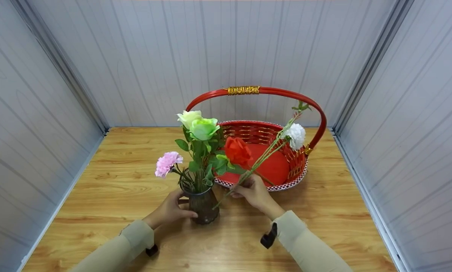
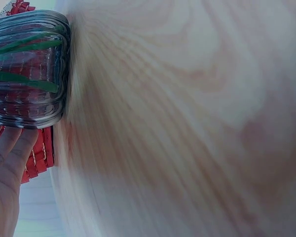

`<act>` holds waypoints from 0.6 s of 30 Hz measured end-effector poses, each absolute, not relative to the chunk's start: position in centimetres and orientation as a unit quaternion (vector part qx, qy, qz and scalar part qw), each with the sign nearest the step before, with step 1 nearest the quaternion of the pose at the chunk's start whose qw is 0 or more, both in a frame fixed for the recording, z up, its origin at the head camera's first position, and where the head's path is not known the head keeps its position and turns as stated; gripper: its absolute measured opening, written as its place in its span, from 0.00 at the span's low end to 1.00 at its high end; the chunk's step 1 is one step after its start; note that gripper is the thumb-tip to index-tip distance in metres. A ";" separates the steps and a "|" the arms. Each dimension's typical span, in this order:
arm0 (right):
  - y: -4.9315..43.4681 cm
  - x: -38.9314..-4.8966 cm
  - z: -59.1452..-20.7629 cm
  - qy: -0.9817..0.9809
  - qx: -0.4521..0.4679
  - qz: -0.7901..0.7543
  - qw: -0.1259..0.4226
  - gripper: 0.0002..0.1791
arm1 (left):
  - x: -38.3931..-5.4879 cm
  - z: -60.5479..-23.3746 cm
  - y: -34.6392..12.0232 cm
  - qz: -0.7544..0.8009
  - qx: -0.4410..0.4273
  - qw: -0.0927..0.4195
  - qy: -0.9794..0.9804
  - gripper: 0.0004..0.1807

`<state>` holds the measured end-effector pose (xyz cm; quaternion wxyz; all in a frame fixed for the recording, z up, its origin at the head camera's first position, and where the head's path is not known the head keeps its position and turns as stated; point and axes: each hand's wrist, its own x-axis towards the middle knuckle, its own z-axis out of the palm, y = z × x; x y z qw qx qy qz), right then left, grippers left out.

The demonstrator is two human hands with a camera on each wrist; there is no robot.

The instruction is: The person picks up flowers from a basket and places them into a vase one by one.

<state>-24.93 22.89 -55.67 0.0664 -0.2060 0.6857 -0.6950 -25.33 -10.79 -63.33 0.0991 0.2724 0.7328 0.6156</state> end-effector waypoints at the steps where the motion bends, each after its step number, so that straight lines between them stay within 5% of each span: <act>1: 22.8 -24.9 -55.6 0.686 -0.214 -0.693 0.060 0.07 | -25.3 -63.3 -10.8 0.616 0.273 0.100 0.732 0.32; 18: 22.3 -23.8 -54.9 0.724 -0.248 -0.644 0.011 0.08 | -25.3 -63.1 -10.8 0.616 0.278 0.099 0.730 0.31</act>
